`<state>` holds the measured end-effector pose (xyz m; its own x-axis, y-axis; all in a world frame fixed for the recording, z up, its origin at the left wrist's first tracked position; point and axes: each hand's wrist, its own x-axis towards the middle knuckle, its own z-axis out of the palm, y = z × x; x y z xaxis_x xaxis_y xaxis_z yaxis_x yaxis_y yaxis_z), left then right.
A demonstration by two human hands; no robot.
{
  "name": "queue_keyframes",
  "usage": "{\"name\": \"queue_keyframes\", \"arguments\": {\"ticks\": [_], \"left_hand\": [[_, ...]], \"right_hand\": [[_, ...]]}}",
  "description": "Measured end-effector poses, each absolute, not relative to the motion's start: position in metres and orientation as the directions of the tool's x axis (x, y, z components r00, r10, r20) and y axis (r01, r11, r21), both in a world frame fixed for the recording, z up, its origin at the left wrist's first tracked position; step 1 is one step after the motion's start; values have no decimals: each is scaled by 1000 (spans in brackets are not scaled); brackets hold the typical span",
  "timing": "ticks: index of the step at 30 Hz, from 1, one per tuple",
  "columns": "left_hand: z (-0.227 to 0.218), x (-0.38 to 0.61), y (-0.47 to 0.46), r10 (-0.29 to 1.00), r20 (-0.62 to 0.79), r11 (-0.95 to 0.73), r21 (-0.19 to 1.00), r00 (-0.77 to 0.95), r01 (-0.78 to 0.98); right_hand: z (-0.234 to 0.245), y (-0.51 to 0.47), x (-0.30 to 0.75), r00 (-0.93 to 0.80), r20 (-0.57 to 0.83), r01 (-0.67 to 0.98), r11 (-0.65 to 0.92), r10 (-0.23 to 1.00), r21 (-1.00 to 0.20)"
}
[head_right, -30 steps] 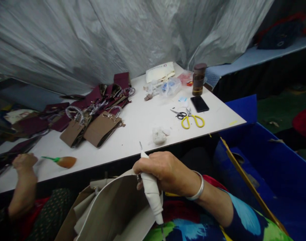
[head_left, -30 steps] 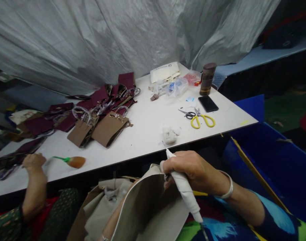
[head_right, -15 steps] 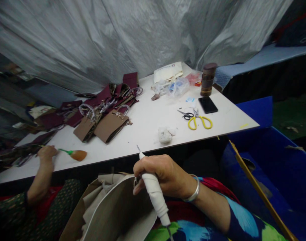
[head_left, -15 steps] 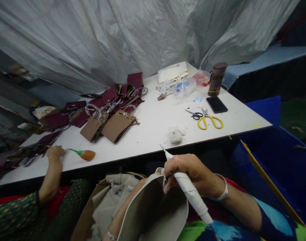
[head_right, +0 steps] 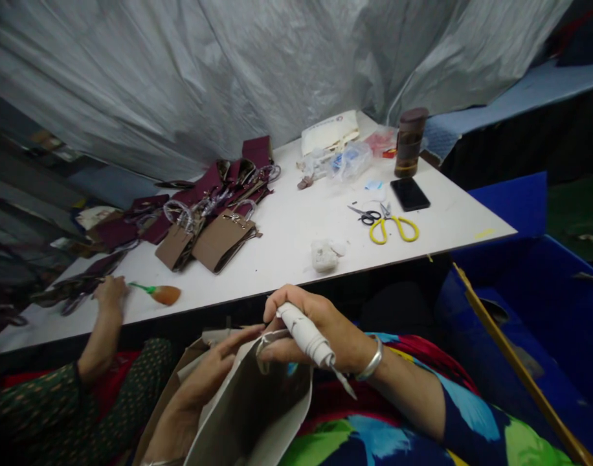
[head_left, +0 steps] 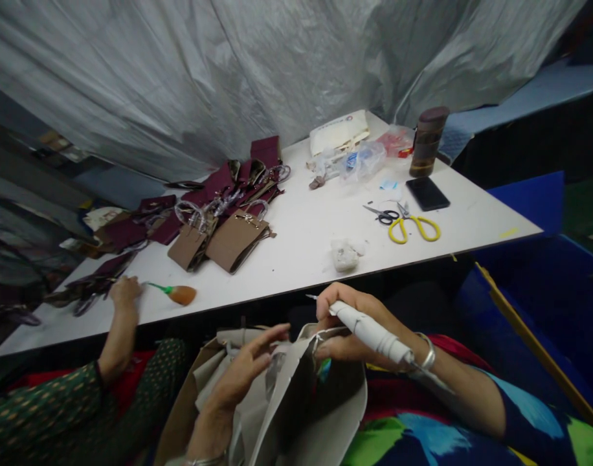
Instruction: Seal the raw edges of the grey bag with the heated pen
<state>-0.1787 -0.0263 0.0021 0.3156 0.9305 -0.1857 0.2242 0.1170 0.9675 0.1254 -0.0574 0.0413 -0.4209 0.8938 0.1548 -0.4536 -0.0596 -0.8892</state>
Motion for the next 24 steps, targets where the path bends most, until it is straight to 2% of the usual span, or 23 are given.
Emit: {"name": "queue_keyframes", "arguments": {"ticks": [4,6,10,13,17,21,24], "left_hand": [[30,-157,-20,974,-10,32,995,227,-94],[45,-133,-20,944,21,26,990,330,-137],[57,-87,-21,803,-103,106,994,587,28],[55,-67,-18,716,-174,67,981,676,182],[50,-49,-12,719,-209,7,956,662,294],[45,-31,-13,783,-297,147,942,547,301],[39,-24,-16,789,-363,271,930,495,249]], "right_hand": [[35,-61,121,-334,135,-382,-3,933,-924],[31,-62,121,-280,154,-347,49,948,-937],[21,-65,129,-199,174,-225,128,965,-966],[18,-67,139,-94,186,-45,182,978,-982],[18,-66,147,-9,183,106,183,983,-977],[14,-65,152,56,140,164,129,989,-978],[6,-68,154,111,73,109,61,991,-992]]}}
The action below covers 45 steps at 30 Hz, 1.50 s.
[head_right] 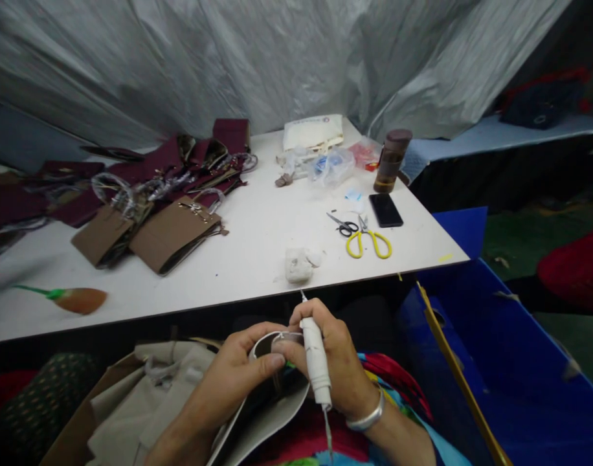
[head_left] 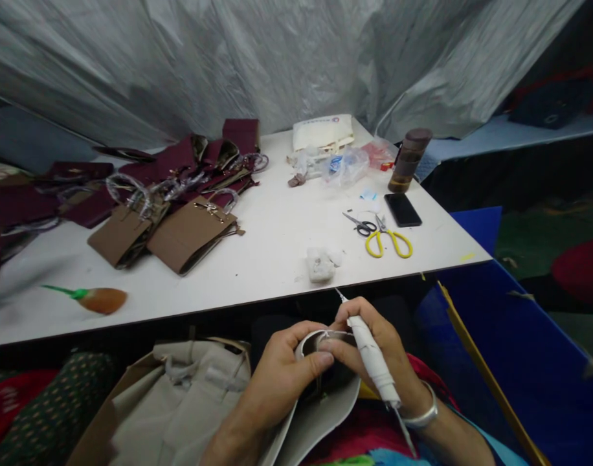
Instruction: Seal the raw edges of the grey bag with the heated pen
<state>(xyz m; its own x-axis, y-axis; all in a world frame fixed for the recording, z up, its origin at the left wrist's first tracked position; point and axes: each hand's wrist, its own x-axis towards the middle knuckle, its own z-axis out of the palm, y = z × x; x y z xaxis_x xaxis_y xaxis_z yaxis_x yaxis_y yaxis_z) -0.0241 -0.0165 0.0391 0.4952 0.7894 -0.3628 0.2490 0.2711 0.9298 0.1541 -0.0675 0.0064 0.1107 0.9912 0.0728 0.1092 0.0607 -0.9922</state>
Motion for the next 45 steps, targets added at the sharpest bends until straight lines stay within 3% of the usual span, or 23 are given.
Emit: {"name": "queue_keyframes", "arguments": {"ticks": [10,17,22,28,35,45], "left_hand": [[12,-19,1,855,-380,354,925,353,138],[-13,-8,28,786,-532,553,833,316,26],[-23,-5,43,744,-566,588,807,356,55],[-24,4,54,745,-613,607,786,263,114],[-30,14,62,728,-634,621,771,261,140],[-33,4,69,713,-616,597,784,336,171]], "right_hand": [[-15,-56,159,163,60,-71,73,985,-995],[-29,-34,178,253,85,-41,98,964,-994],[-41,-10,201,352,91,165,34,932,-986],[-43,15,208,411,83,323,-60,908,-944],[-53,26,204,306,291,543,85,907,-836],[-54,33,201,138,435,632,259,890,-731]]}}
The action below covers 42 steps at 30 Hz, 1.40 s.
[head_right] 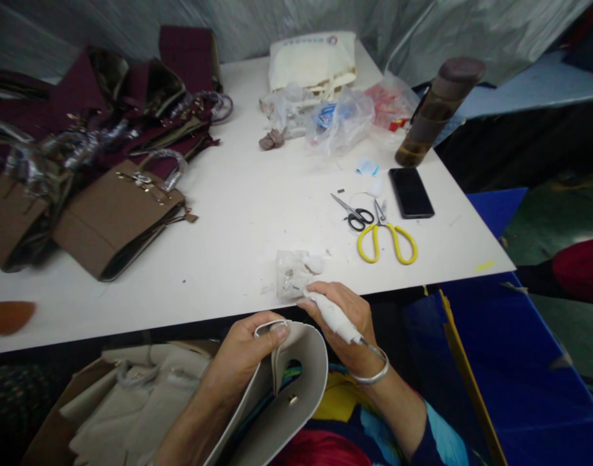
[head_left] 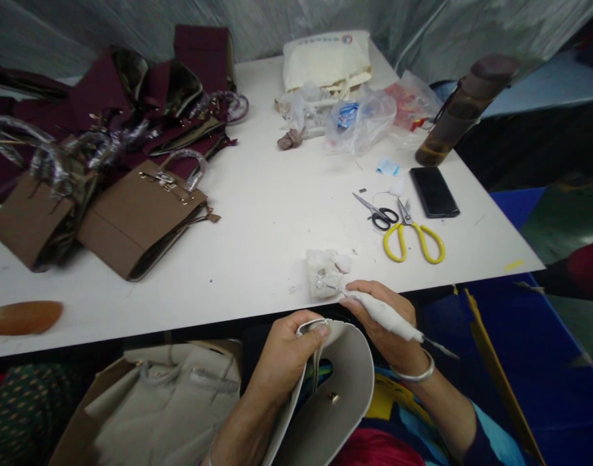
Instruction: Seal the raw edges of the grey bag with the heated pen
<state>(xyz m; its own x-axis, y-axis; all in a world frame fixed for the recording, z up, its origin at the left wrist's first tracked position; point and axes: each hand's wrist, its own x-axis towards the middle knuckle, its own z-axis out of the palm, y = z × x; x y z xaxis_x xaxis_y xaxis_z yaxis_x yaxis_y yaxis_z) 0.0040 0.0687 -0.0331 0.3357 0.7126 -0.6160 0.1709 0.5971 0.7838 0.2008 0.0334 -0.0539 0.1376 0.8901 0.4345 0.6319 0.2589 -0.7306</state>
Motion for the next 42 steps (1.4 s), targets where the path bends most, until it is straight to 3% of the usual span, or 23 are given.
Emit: {"name": "queue_keyframes", "arguments": {"ticks": [8,21,25,28,30,36,42], "left_hand": [[-31,1,69,726,-580,551,812,368,193],[-28,1,68,715,-615,590,786,333,184],[-26,3,66,703,-626,586,779,338,222],[-23,6,65,698,-623,571,782,353,251],[-22,9,65,699,-613,557,790,369,256],[-22,12,62,683,-615,563,787,395,252],[-23,13,58,676,-615,576,785,406,229]], "right_hand": [[-54,39,199,6,534,713,370,846,-595],[-55,39,200,87,485,642,324,870,-695],[-48,32,205,267,269,360,163,926,-919],[-42,25,208,225,90,91,71,970,-993],[-40,21,209,174,31,10,29,984,-1000],[-44,14,210,159,-59,-4,-59,985,-998],[-42,18,216,89,-46,26,-49,995,-998]]}}
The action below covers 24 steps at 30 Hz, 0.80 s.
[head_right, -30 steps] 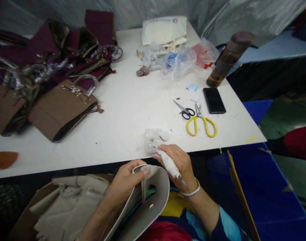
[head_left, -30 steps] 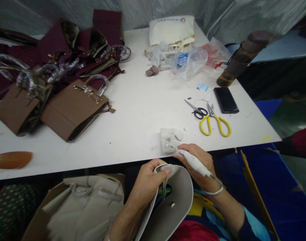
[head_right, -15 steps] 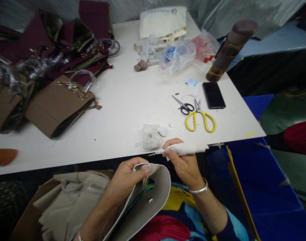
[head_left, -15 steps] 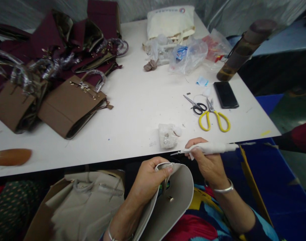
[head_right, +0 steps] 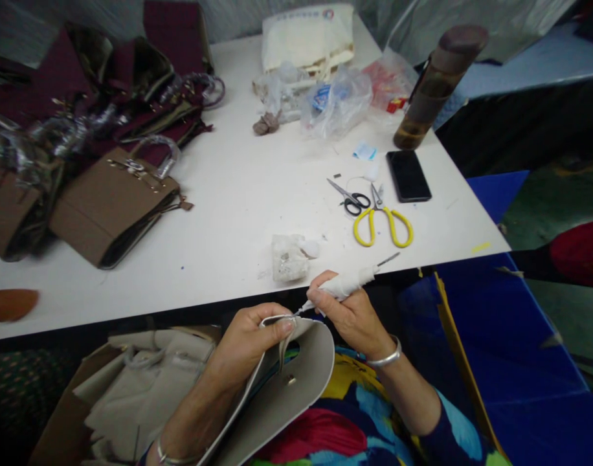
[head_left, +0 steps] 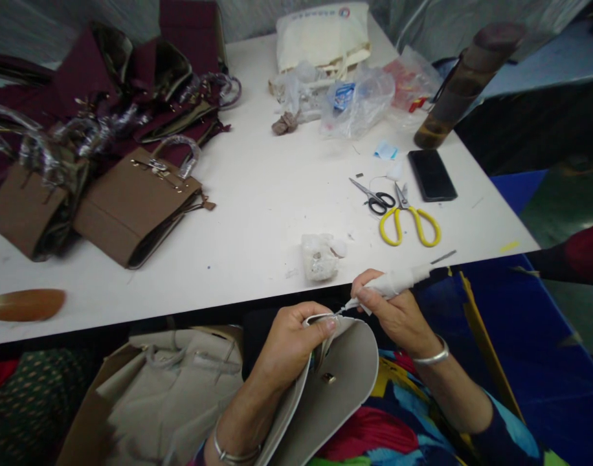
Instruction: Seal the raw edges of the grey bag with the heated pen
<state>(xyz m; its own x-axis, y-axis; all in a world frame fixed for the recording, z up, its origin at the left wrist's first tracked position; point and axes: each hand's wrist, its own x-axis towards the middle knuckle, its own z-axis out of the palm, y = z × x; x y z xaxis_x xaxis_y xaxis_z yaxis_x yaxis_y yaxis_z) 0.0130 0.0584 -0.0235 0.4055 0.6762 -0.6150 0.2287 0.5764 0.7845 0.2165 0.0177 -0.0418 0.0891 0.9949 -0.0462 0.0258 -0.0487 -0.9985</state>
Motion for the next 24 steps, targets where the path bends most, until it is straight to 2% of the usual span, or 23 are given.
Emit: {"name": "queue_keyframes", "arguments": {"ticks": [9,16,18,20,22,24], "left_hand": [[-23,16,53,630,-657,641,741,414,200],[-32,20,47,613,-643,660,736,459,150],[-30,20,48,597,-666,693,709,448,129],[-27,18,52,590,-693,729,678,414,96],[-26,14,56,608,-703,738,672,369,64],[-28,8,61,648,-688,716,696,327,46]], "right_hand": [[-42,23,225,-64,-25,-5,-25,998,-1000],[-42,25,217,-107,-94,-73,-102,990,-992],[-46,27,213,-17,-96,-90,-97,995,-991],[-50,29,209,176,-49,-80,-35,983,-996],[-53,32,205,323,37,15,33,946,-999],[-54,34,202,351,121,152,71,929,-986]]}}
